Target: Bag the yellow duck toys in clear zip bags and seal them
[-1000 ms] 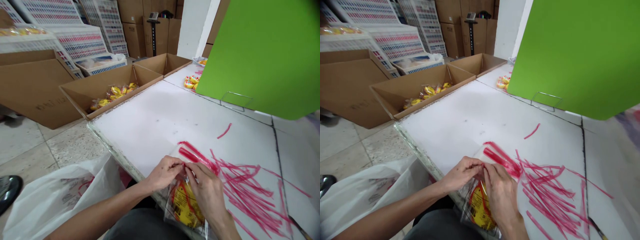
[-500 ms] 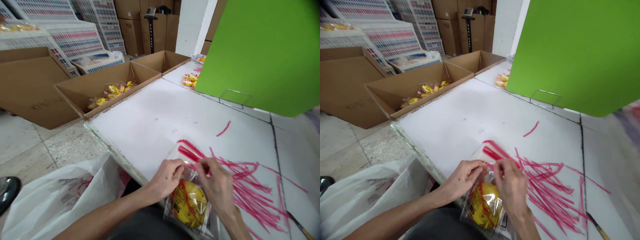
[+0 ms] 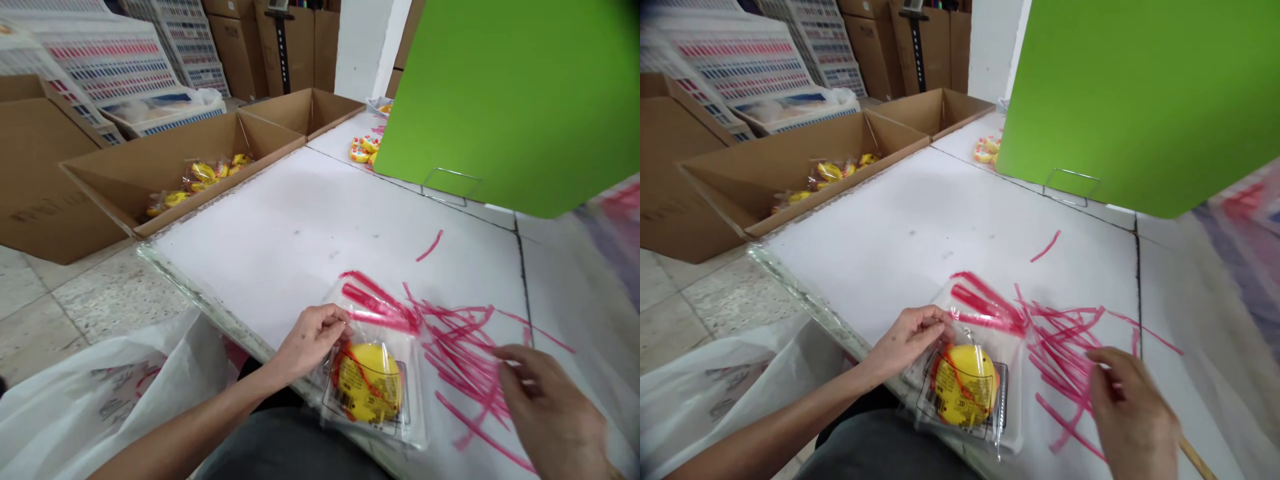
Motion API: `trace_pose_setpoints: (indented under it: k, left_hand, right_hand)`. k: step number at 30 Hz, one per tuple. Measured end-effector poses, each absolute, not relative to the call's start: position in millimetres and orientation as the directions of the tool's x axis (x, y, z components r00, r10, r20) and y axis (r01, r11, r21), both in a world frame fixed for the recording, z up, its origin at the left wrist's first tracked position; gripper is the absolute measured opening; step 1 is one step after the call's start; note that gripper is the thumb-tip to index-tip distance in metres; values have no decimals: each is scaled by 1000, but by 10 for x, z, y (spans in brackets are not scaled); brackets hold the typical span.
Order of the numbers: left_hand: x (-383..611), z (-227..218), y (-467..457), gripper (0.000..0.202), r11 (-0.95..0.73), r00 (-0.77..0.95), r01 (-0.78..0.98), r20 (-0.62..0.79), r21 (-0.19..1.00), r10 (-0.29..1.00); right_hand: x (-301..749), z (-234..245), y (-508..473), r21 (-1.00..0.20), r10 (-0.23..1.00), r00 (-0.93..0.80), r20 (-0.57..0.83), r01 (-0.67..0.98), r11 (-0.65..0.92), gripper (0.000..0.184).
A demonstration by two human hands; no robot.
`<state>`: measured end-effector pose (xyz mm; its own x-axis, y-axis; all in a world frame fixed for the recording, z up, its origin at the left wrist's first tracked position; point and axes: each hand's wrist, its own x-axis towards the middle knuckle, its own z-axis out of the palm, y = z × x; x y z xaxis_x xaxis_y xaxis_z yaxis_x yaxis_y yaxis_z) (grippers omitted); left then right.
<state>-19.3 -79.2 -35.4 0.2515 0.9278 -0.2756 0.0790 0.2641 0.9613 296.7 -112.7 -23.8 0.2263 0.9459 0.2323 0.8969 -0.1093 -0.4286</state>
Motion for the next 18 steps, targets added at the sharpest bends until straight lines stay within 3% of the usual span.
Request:
trace_pose_setpoints:
  k: [4,7,11,15,18]
  left_hand:
    - [-187,-365,-828,13,288,233,67,-296,955,926]
    - [-170,-371,-839,15,293,230,40,-294,955,928]
    - [-172,-359,-840,16,252,258,40,-253,967,932]
    - [-228,-338,-839,12,210,269,55,-217,976,938]
    - [-263,-326,-824,12,193,249,61,-202,979,947]
  right_hand:
    - [2411,-192,-934,-740,984,-64,-164,668,-79,34]
    - [2200,-216,-814,-878,924,-208,-320,431,-207,40]
    - [2140,-254,-781,-924,903,-264,-340,271,-269,27]
    - [2203,-327,-829,-940,938,-233,-255,289,-183,15]
    - [2254,-398,-867,-935,950,-205,-234,315,-162,16]
